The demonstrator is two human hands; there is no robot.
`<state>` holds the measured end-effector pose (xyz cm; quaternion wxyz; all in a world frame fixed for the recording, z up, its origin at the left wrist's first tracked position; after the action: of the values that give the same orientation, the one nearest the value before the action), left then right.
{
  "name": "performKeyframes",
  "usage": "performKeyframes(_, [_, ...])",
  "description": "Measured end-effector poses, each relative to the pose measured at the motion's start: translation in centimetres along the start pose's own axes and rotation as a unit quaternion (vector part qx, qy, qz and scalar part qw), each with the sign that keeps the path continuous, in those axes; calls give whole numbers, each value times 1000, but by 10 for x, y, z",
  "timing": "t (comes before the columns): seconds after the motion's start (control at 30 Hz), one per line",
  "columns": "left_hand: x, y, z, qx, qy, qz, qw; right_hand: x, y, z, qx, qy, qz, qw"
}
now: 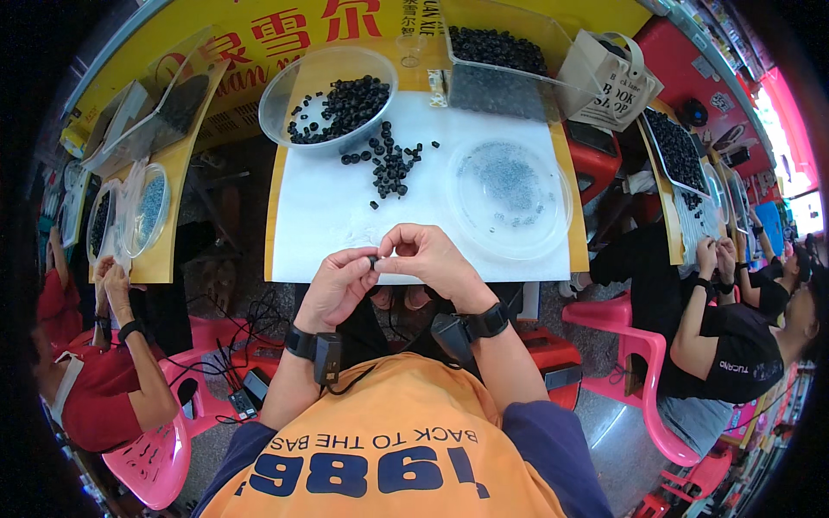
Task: Assembling small black plastic components by hand at a workstation.
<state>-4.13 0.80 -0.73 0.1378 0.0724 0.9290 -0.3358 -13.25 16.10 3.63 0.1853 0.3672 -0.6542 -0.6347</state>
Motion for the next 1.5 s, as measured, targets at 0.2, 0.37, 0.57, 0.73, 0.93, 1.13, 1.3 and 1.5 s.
performKeyframes(0.2, [-3,1,12,-70,51,40,995,23,-5,-5,66,65,-29,995])
performKeyframes(0.37, [0,9,20,-240,0,30,970,59,-10,-1,-366,-169,262,877])
performKeyframes(0.57, [-4,2,17,-236,-64,7,970,69,-19,-15,-465,-143,239,841])
performKeyframes(0.73, [-8,-3,19,-211,-72,-20,975,54,-21,-17,-434,-118,247,858])
performKeyframes(0.93, [-7,-3,15,-206,-81,-25,975,51,-28,-11,-404,-130,251,870])
performKeyframes(1.13, [-11,-4,13,-183,-81,-41,979,36,-20,-12,-217,-145,175,949])
performKeyframes(1.3, [-10,-3,4,-179,-82,-35,980,18,-17,-15,157,-90,35,983])
performKeyframes(1.5, [-8,-2,-3,-161,-65,-33,984,-3,7,-22,30,-111,68,991])
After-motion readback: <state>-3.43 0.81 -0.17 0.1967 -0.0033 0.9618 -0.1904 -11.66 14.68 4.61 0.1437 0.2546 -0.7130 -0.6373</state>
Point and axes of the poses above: each hand's wrist, its own x-axis towards the middle knuckle, its own z-axis out of the back of the hand, y = z × x, the point moved 2 cm from there along x, towards the middle knuckle, and after that the axes turned 5 degrees about x, right-handed, at the moved point
